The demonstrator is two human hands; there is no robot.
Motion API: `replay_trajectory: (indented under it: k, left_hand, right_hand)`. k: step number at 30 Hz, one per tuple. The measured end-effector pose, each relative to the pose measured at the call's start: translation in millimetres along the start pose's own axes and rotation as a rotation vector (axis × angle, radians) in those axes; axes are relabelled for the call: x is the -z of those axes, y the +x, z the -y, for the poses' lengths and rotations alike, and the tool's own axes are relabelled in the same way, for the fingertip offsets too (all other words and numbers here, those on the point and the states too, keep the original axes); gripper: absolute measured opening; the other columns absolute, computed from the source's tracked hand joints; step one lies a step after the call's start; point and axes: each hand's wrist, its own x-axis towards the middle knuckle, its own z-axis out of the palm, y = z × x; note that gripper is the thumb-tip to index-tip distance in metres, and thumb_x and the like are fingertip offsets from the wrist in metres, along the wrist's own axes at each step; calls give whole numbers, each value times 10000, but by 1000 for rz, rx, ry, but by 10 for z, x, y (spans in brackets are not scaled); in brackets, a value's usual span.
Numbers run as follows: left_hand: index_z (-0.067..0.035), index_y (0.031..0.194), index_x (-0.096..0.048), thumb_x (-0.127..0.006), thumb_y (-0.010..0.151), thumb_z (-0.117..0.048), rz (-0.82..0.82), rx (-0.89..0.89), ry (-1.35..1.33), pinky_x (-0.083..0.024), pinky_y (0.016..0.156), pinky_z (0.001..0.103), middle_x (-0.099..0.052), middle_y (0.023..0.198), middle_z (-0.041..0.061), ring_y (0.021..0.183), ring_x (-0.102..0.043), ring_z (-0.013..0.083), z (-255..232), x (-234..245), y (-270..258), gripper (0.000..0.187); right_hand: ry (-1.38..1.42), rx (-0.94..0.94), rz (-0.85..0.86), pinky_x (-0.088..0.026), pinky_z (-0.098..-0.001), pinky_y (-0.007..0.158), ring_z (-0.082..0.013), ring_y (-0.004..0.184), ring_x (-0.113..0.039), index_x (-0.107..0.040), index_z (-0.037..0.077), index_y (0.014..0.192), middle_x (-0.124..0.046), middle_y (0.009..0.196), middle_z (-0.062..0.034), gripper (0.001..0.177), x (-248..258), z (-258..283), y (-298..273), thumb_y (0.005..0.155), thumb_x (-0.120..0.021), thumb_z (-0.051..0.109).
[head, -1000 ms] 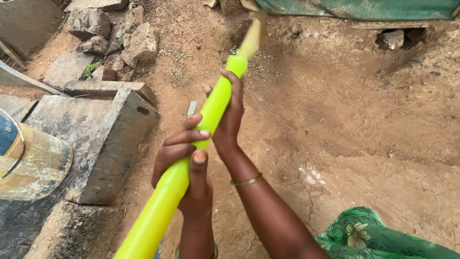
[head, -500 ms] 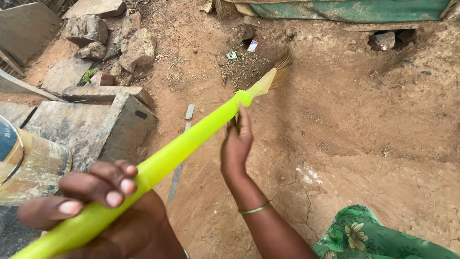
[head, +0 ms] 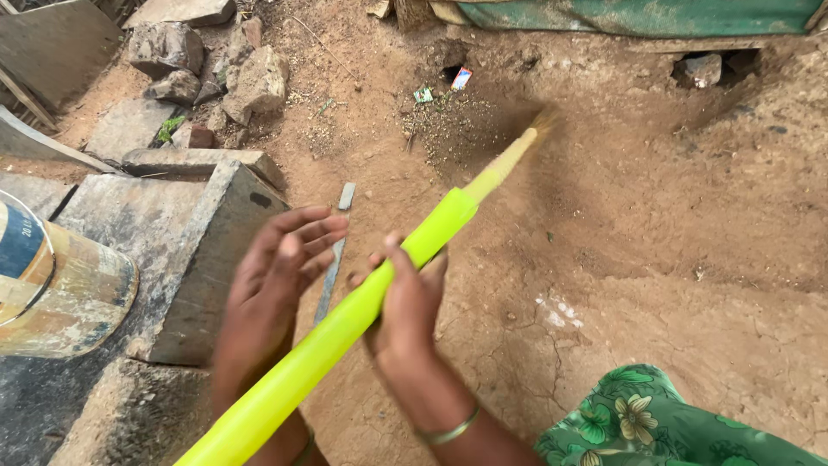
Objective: The person sweeps dirt on a dry, cracked ground using a broom with a yellow handle, pushing the debris into a small pile.
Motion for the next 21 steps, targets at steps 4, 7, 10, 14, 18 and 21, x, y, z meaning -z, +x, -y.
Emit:
replay_trajectory:
  k: [4, 7, 10, 14, 18, 21]
  left_hand:
    - [-92, 1253, -624, -569, 934, -384, -83, 576, -92, -393, 409, 199, -769, 1003, 80, 523, -487, 85, 502, -96, 147, 436]
    - [-33, 1360, -670, -571, 1067, -383, 200, 559, -278, -286, 348, 127, -521, 807, 31, 474, -353, -1, 1031, 1, 219, 467]
    - [-93, 1339, -697, -577, 1057, -446, 249, 567, -256, -321, 368, 121, -438, 741, -15, 476, -374, 5, 1401, 224, 223, 467]
    - [-60, 1336, -613, -589, 988, -366, 162, 530, -219, -520, 948, 253, -669, 1210, 98, 1092, -634, 142, 1640, 189, 232, 464]
    - [-68, 1364, -601, -613, 944, -436, 60, 597, -167, -500, 939, 308, -674, 1227, 111, 1114, -625, 195, 1691, 148, 272, 559]
    - [-57, 1387, -567, -676, 901, -421, 19, 600, -242, -525, 884, 303, -666, 1228, 136, 1080, -647, 201, 1738, 93, 289, 617]
  right_hand:
    - [32, -1, -4, -566, -313, 485, -148, 648, -576, -337, 250, 1273, -539, 913, -30, 449, 101, -211, -121, 911, -530, 67]
    - [-16, 67, 38, -564, -305, 488, -141, 675, -572, -318, 185, 1294, -542, 942, -45, 414, 212, -404, 130, 941, -497, 64]
    - [-106, 26, 174, -542, -303, 488, -166, 645, -560, -328, 152, 1274, -579, 931, -117, 407, 388, -597, 445, 929, -498, 20]
    - [-113, 69, 201, -570, -285, 572, -163, 727, -649, -455, 86, 1161, -609, 924, -101, 247, 524, -779, 880, 946, -550, 10]
    - [-227, 33, 194, -562, -311, 545, -185, 694, -642, -526, 50, 1063, -621, 864, -99, 159, 609, -857, 1179, 912, -550, 7]
    - [-268, -6, 220, -571, -327, 538, -201, 686, -644, -535, 22, 1047, -622, 852, -111, 136, 678, -858, 1361, 914, -560, 31]
